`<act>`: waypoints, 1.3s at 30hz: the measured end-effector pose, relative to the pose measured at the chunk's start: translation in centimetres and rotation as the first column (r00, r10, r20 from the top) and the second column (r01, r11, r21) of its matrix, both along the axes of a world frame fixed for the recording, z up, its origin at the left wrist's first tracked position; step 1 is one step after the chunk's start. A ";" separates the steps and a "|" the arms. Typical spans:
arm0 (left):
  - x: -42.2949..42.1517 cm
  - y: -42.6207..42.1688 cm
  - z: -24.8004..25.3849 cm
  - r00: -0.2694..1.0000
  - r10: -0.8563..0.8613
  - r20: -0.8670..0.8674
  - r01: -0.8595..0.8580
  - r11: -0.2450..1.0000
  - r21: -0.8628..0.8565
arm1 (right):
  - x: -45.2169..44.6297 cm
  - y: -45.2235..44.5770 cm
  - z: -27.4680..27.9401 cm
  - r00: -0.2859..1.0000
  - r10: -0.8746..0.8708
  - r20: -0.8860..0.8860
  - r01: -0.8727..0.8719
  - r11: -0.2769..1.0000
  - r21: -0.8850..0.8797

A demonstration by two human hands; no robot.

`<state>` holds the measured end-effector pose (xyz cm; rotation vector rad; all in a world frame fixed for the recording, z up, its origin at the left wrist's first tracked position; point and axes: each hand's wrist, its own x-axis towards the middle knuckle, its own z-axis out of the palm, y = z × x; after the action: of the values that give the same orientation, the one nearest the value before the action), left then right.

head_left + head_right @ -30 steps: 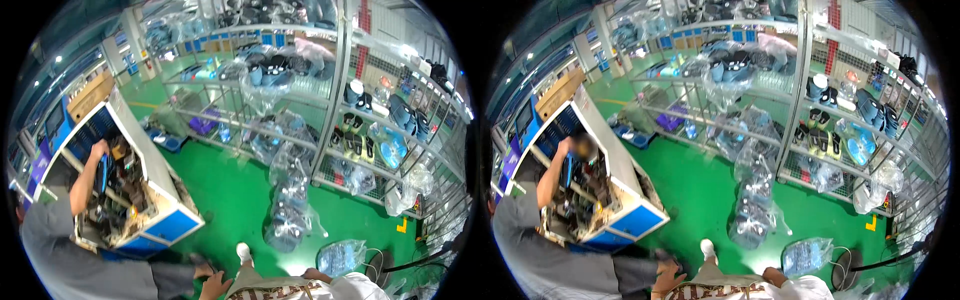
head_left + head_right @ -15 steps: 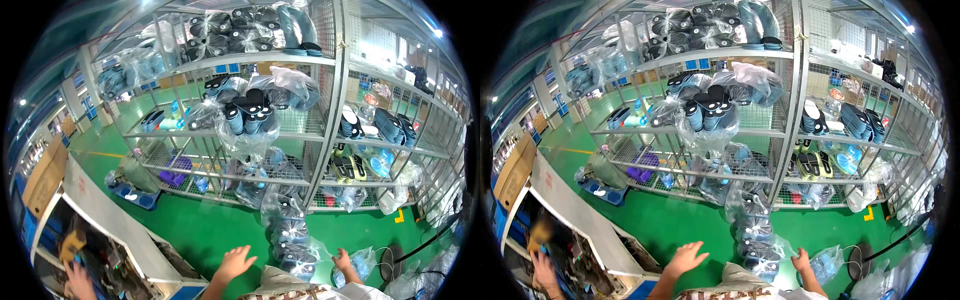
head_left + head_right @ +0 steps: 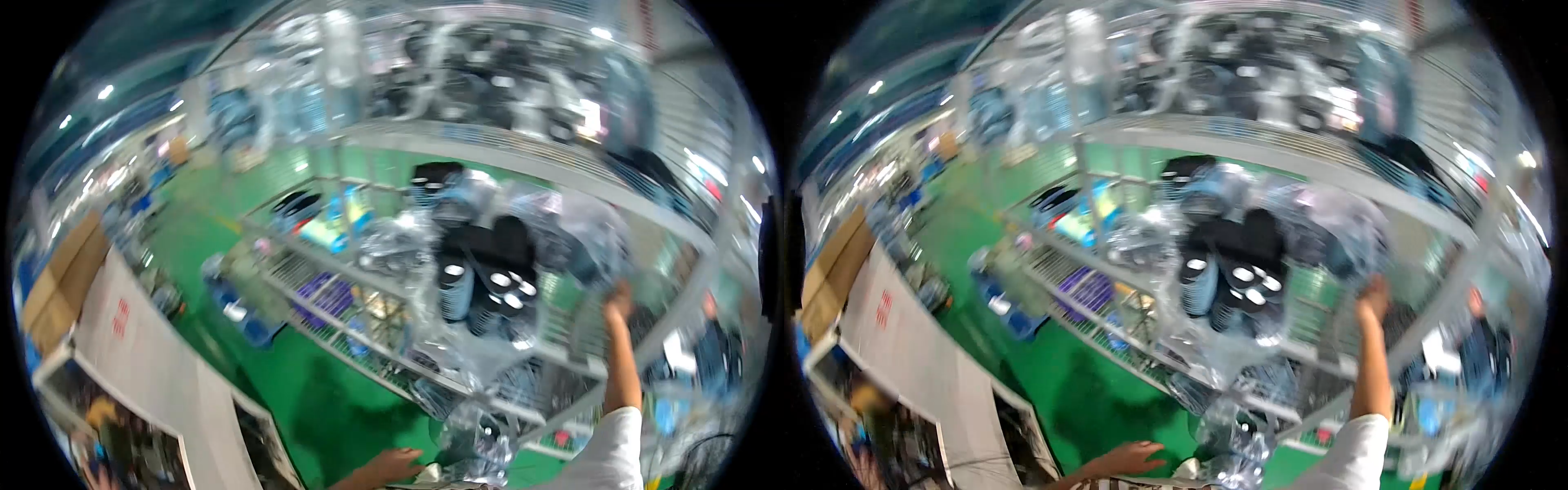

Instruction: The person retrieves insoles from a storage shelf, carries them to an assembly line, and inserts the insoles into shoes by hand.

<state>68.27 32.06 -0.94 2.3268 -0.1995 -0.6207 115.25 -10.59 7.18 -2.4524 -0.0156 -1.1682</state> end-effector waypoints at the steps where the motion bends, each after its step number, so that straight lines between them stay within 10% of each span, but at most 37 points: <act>1: 1.4 0.6 0.3 0.996 0.083 -0.038 -0.081 0.995 0.049 | 2.5 -0.7 2.3 0.997 -0.069 -0.017 0.066 0.988 -0.138; 3: 1.2 2.3 -3.2 0.951 0.307 0.033 -0.309 0.946 0.095 | 7.4 -1.5 5.0 0.909 -0.258 -0.328 0.160 0.942 -0.296; 8: -4.0 4.6 -12.1 0.681 0.732 -0.016 -0.708 0.665 0.238 | 18.6 -6.4 3.7 0.919 -0.201 -0.340 0.228 0.973 0.044; 14: -7.7 5.2 -14.2 0.718 0.634 -0.285 -0.616 0.771 0.163 | 21.3 -8.6 3.2 0.913 -0.232 -0.336 0.277 0.956 0.094; 22: -2.4 6.8 -15.2 0.717 0.697 0.001 -0.697 0.717 0.007 | 17.5 -10.5 6.0 0.973 -0.183 -0.138 0.205 0.964 0.168; 32: 13.0 6.7 2.6 0.957 0.263 0.126 -0.189 0.888 -0.420 | -0.9 -10.9 15.5 0.920 -0.011 0.391 -0.069 0.979 0.191; 34: 15.5 4.9 7.5 0.966 0.090 0.241 0.047 0.859 -0.510 | -9.5 -5.4 19.0 0.956 -0.124 0.267 0.068 0.976 0.207; 36: 17.4 3.2 11.5 0.906 -0.065 0.418 0.289 0.815 -0.501 | -15.0 0.9 20.8 0.916 0.059 0.398 -0.218 0.903 0.369; 39: 20.0 -1.8 15.3 0.583 -0.134 0.801 0.571 0.770 -0.286 | -20.3 3.7 19.2 0.948 0.029 0.316 -0.140 0.932 0.334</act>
<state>88.30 30.24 14.41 1.8458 -1.1346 0.2691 94.96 -6.91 26.43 -1.9236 -0.0027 -1.3697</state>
